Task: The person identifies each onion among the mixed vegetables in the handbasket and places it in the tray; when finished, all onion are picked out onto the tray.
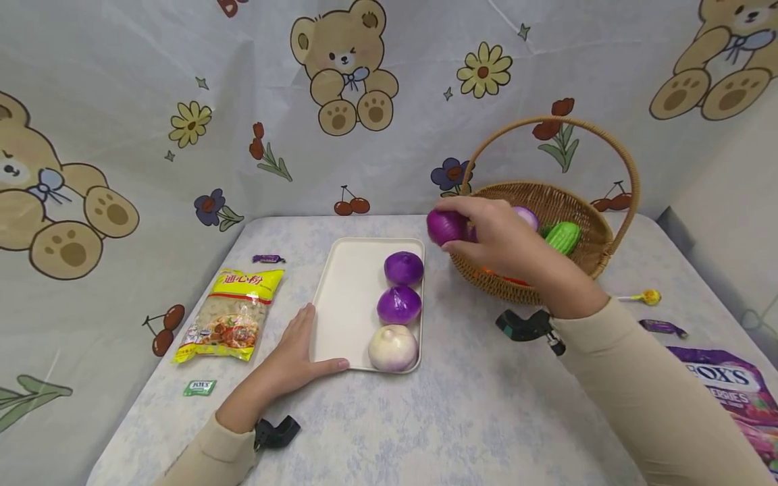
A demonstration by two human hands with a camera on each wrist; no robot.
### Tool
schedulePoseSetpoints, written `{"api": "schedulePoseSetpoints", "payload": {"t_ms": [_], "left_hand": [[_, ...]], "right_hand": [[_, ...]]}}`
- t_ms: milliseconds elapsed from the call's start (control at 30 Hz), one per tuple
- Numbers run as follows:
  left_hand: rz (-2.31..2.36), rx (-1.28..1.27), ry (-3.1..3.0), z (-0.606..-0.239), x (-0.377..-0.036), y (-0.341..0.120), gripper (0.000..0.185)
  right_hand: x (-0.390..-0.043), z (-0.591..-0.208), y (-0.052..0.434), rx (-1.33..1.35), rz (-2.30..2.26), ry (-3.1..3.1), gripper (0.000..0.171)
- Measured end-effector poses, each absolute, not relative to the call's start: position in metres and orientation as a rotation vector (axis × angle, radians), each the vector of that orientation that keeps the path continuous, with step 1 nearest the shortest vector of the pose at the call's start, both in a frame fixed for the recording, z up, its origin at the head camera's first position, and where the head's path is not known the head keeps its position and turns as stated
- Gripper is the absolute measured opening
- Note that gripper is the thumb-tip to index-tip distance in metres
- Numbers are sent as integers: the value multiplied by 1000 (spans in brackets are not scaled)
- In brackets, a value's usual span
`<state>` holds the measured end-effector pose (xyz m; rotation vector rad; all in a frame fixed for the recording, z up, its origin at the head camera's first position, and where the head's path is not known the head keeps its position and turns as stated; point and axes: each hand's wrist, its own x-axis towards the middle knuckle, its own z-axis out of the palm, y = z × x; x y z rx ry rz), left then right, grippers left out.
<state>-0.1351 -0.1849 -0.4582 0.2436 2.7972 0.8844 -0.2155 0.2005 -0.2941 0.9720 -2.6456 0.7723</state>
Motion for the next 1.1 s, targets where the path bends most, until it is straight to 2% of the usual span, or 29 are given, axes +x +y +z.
{"api": "schedulePoseSetpoints", "payload": {"t_ms": [233,533,1100], "left_hand": [[894,244,2799,-458,-136,-185,143],[924,274,2793,-459,-134,-186,143],[933,284,2771,-459,-135,-188,143]], "right_hand": [[-196,-326,138,1313,874,-2528,61],[-180,-359,75,1565,907,-2558,53],[-173,-392,37,1601,739,-2721,51]]}}
